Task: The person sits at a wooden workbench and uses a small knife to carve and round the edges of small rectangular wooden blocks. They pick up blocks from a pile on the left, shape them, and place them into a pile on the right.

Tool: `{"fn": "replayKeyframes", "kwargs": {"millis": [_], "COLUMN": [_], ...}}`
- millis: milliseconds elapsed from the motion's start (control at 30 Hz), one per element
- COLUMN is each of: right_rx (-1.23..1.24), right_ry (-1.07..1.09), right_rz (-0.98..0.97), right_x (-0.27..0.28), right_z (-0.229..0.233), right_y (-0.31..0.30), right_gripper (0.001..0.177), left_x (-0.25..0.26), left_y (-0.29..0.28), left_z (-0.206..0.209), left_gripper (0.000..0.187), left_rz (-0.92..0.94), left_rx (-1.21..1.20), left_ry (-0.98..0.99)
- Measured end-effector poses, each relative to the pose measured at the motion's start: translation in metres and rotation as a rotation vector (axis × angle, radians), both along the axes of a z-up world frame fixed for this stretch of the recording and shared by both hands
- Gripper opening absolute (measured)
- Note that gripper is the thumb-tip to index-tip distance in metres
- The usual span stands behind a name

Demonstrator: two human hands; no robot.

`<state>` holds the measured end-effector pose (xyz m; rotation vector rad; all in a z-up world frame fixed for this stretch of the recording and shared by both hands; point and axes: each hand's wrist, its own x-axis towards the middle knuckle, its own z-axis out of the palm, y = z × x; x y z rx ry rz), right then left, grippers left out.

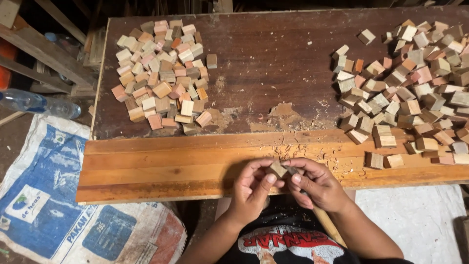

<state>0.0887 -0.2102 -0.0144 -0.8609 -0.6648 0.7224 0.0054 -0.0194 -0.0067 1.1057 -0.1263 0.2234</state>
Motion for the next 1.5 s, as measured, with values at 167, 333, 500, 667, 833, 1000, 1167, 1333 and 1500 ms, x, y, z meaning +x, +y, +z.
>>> {"fn": "replayKeyframes", "kwargs": {"millis": [167,333,500,667,833,1000,1167,1333,1500], "right_rx": [-0.078,0.012,-0.052,-0.002,0.048,0.030,0.027,-0.042,0.016], "right_ry": [-0.041,0.074,0.086,0.049,0.099,0.195,0.108,0.014,0.108], "right_rz": [-0.073,0.016,0.027,0.034,0.031,0.103,0.045,-0.051,0.089], "right_x": [-0.010,-0.013,-0.022,-0.016,-0.019,-0.024,-0.025,-0.015,-0.022], "right_z": [0.024,0.031,0.036,0.022,0.017,0.026,0.026,0.016,0.024], "right_y": [0.007,0.009,0.015,0.011,0.009,0.013,0.011,0.002,0.009], "right_gripper": [0.037,0.062,0.053,0.037,0.037,0.049,0.042,0.028,0.051], "left_x": [0.004,-0.002,-0.002,-0.006,-0.004,-0.002,-0.008,-0.005,0.002], "left_y": [0.005,0.004,0.006,0.004,0.000,0.003,-0.001,-0.007,0.004], "left_z": [0.015,0.004,-0.009,-0.009,-0.019,-0.024,-0.031,-0.013,-0.015], "left_gripper": [0.041,0.040,0.036,0.035,0.037,0.037,0.038,0.039,0.037], "left_rz": [0.146,0.056,0.125,0.095,0.114,0.127,0.120,0.132,0.109], "left_rx": [0.201,0.079,0.197,0.159,0.145,0.133,0.080,0.118,0.153], "left_ry": [-0.117,0.004,-0.084,-0.090,-0.084,-0.108,-0.086,-0.143,-0.186]}}
